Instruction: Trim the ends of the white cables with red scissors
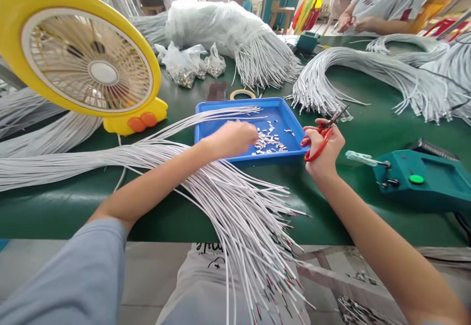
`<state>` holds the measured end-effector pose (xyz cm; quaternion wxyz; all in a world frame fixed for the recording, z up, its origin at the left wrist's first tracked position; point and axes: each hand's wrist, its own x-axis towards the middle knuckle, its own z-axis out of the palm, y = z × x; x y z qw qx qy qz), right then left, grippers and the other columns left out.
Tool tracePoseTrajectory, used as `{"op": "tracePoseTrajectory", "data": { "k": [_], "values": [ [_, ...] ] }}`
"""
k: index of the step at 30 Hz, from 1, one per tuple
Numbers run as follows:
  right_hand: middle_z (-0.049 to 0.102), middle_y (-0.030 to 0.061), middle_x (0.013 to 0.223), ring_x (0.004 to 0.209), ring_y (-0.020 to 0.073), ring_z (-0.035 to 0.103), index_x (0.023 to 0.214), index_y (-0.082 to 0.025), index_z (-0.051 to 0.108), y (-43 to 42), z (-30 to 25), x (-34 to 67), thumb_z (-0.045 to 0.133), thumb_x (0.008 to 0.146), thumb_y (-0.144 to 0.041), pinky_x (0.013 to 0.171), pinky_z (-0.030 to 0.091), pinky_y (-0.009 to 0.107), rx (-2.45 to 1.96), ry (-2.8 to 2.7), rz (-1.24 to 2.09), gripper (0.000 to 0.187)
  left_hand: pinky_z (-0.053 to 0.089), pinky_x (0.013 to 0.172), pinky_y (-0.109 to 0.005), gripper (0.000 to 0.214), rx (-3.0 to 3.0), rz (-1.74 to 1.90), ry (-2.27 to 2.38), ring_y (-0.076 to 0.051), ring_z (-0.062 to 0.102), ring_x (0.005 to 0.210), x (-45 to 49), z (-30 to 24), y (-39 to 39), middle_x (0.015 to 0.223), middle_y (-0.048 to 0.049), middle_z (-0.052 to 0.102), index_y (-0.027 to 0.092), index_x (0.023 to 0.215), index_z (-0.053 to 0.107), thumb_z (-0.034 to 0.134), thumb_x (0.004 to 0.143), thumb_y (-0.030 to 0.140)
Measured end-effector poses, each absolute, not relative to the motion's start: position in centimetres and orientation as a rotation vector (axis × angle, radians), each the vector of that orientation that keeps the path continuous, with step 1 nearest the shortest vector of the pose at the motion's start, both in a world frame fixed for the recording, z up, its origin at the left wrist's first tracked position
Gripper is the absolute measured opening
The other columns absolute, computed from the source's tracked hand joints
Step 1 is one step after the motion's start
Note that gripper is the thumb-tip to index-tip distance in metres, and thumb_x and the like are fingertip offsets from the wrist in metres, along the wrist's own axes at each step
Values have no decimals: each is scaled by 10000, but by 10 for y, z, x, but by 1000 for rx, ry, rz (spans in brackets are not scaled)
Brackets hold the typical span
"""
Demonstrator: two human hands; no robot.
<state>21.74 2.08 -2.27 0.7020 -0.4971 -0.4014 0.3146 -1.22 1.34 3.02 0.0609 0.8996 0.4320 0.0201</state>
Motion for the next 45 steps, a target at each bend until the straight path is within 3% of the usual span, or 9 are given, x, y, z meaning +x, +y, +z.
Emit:
{"op": "tracePoseTrajectory", "data": {
  "k": [4, 10, 14, 19, 23, 27, 30, 38, 45],
  "values": [
    [640, -49, 635, 419, 59, 467, 835, -199, 576, 17, -20, 216, 619, 609, -152, 414, 360, 193, -1109, -901, 740, 235, 475, 901, -363, 274, 2590, -5, 1904, -304, 648, 1079, -51, 32, 54, 1113, -171, 697, 110, 1033, 699, 498, 857, 169],
    [633, -56, 631, 412, 51, 452, 868, -189, 572, 16, -19, 216, 629, 605, -184, 419, 348, 189, -1104, -893, 769, 269, 483, 892, -419, 304, 2548, 13, 1941, -343, 660, 1060, -65, 13, 73, 1038, -191, 715, 111, 994, 718, 473, 816, 84],
    [629, -55, 641, 417, 48, 452, 880, -186, 564, 16, -20, 218, 621, 610, -195, 427, 346, 191, -1101, -875, 773, 276, 484, 886, -439, 291, 2471, 243, 1923, -348, 667, 1010, -64, 12, 73, 988, -193, 720, 98, 994, 732, 500, 829, 156],
    [619, -59, 656, 433, 49, 453, 902, -193, 544, 15, -22, 220, 618, 630, -217, 440, 350, 195, -1096, -871, 762, 283, 519, 797, -284, 395, 2358, 646, 1664, -175, 665, 834, -43, 24, 60, 941, -81, 725, 161, 1162, 679, 496, 914, 409],
    [616, -60, 662, 429, 49, 439, 911, -197, 536, 13, -23, 219, 615, 651, -231, 440, 349, 204, -1112, -886, 768, 274, 479, 639, -201, 285, 2156, 828, 1084, -114, 613, 741, -11, 40, 19, 903, -67, 727, 143, 923, 743, 588, 871, 376],
    [641, -41, 692, 465, 63, 465, 934, -195, 556, 7, -22, 215, 636, 667, -234, 477, 379, 223, -1117, -970, 804, 281, 375, 504, -187, 254, 1808, 549, 580, -60, 472, 550, 11, 44, -23, 643, -16, 612, 101, 790, 720, 694, 805, 352],
    [653, -38, 698, 501, 67, 477, 940, -195, 582, 0, -20, 210, 673, 666, -230, 540, 421, 239, -1101, -1046, 824, 291, 356, 449, -170, 257, 1425, 301, 367, -41, 452, 459, 17, 32, -30, 550, 26, 536, 101, 851, 707, 718, 799, 353],
    [709, -16, 773, 702, 133, 651, 966, -221, 626, -18, -14, 199, 760, 647, -243, 704, 515, 294, -988, -1208, 1019, 346, 447, 532, -171, 190, 1228, 805, 664, -73, 575, 591, 22, 0, 1, 628, -16, 644, 94, 740, 718, 769, 718, 276],
    [678, -48, 714, 635, 103, 639, 914, -233, 634, -23, -12, 196, 778, 684, -229, 710, 559, 276, -862, -1278, 1082, 271, 424, 565, -181, 163, 1289, 867, 711, -59, 542, 569, 26, 3, -3, 586, -2, 643, 89, 675, 725, 826, 619, 205]
  ]
}}
